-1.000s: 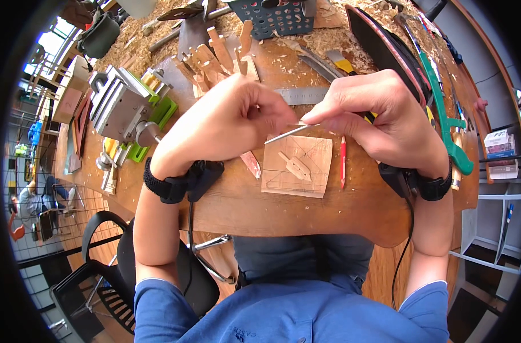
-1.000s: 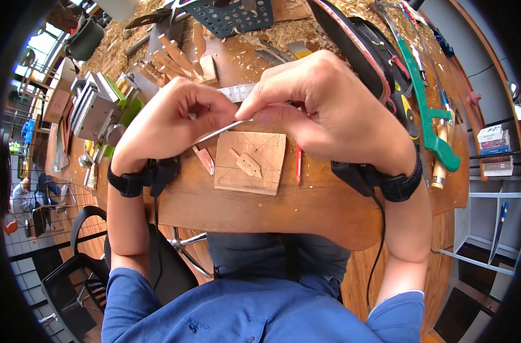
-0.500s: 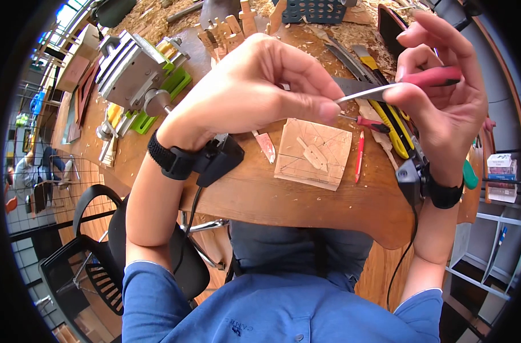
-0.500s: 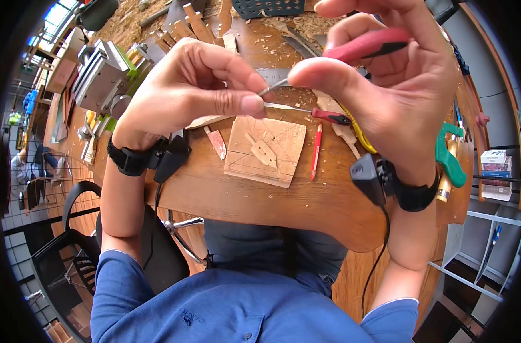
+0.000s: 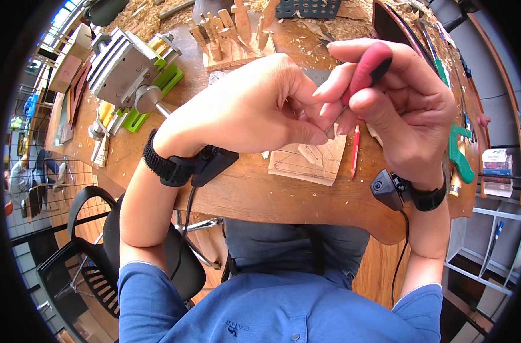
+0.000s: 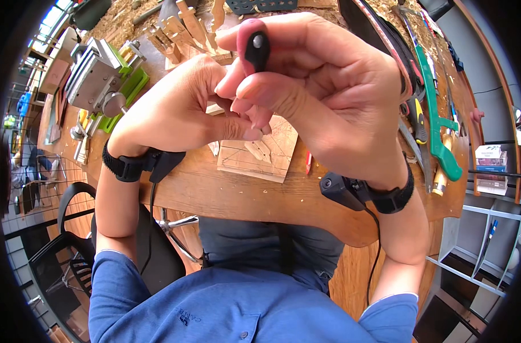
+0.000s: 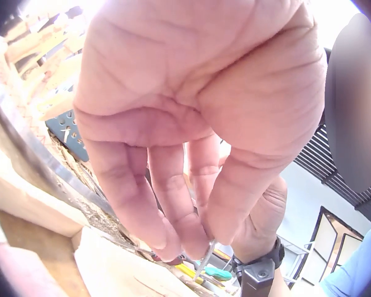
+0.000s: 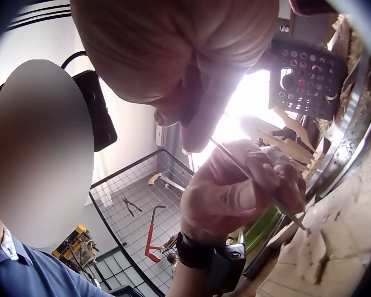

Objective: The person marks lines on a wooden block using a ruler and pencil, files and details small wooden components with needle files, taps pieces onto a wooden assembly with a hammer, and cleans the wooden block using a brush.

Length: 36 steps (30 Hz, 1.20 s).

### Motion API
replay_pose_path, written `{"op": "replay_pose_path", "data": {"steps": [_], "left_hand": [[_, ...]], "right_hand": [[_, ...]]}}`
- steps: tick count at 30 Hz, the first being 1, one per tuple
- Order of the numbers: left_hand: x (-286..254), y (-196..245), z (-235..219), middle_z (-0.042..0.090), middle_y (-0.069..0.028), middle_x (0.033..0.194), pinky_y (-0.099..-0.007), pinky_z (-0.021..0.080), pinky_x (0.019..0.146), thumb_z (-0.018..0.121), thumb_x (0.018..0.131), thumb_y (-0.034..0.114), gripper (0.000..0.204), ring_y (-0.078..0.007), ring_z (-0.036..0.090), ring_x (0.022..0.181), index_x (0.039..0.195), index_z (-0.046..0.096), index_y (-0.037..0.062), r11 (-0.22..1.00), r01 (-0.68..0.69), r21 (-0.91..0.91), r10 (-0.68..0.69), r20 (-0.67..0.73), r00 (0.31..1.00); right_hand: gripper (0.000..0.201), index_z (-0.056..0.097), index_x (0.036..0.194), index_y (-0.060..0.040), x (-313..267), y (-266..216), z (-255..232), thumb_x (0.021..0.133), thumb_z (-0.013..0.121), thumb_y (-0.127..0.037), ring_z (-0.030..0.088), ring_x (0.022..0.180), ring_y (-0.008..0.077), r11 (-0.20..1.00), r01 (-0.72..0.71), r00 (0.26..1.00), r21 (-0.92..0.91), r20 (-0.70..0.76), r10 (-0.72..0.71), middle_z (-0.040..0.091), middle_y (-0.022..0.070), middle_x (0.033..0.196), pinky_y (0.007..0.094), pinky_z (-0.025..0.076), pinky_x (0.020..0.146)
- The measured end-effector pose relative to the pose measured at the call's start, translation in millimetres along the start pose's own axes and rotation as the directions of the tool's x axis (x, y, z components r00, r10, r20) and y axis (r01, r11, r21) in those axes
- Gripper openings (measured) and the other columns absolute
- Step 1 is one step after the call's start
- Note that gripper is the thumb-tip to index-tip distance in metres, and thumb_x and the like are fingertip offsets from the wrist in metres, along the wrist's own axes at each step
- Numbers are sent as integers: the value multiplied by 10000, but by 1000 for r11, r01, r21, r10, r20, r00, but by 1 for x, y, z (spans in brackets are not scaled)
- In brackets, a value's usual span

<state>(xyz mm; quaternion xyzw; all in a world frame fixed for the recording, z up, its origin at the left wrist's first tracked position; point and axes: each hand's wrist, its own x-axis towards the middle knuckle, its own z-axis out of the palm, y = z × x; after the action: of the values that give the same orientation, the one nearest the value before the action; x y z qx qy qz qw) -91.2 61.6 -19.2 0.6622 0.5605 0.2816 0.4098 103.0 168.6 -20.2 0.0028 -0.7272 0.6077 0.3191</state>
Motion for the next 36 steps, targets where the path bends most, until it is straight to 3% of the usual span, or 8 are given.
{"op": "replay_pose_path", "data": {"steps": [12,15,17,18,20,24,26,36], "left_hand": [[1,1,5,742,-46,944,-320,608,851,858,863,84,255,-158,740,953,1028,676,17,1000,16,17,-16,-20,1000],[0,-4,8,730,-73,777,-284,552,711,777,855,11,67,-98,672,746,915,765,38,991,-111,-72,104,-91,990],[0,1,5,736,-48,987,-324,614,870,845,875,68,261,-170,743,970,1049,661,11,995,14,-94,-16,-27,1000],[0,-1,5,736,-48,987,-324,614,870,845,875,68,261,-170,743,970,1049,661,11,995,14,-94,-16,-27,1000],[-1,-4,8,767,-60,852,-282,568,747,788,861,16,89,-99,705,796,945,768,38,991,-83,-108,75,-69,995],[-1,-3,7,745,-62,808,-286,555,720,796,862,34,81,-94,682,762,938,768,40,988,-92,-128,82,-82,993],[0,2,3,761,-71,985,-322,596,874,851,879,102,279,-165,733,985,1086,682,20,997,67,23,-66,-18,998],[-1,0,4,762,-55,987,-322,582,878,876,866,143,346,-128,706,978,1116,678,10,998,58,37,-56,-56,997]], "right_hand": [[435,584,1324,110,-2,8,5,985,728,-122,728,854,172,996,14,1000,86,20,-16,739,174,984,268,602,727],[433,583,1326,108,-3,10,3,988,725,-122,727,853,171,997,34,999,72,27,-36,739,174,984,268,602,731],[433,583,1327,107,-3,10,4,988,725,-123,727,852,171,997,32,999,77,27,-34,739,175,984,268,602,731],[434,584,1329,105,-3,10,4,988,724,-123,727,852,170,996,30,999,82,26,-32,740,175,984,269,602,732],[434,585,1328,104,-3,9,4,987,725,-125,728,852,170,996,22,999,88,25,-24,740,174,983,269,603,732],[431,591,1323,101,-2,9,4,986,727,-131,731,854,172,997,31,999,77,31,-34,740,174,980,267,609,730],[430,592,1320,102,-2,9,4,986,728,-132,732,855,173,996,36,999,77,32,-39,739,173,978,266,610,729],[340,609,1255,104,-4,11,5,988,719,-75,730,860,176,993,58,998,102,28,-62,725,168,985,268,612,728]]}}
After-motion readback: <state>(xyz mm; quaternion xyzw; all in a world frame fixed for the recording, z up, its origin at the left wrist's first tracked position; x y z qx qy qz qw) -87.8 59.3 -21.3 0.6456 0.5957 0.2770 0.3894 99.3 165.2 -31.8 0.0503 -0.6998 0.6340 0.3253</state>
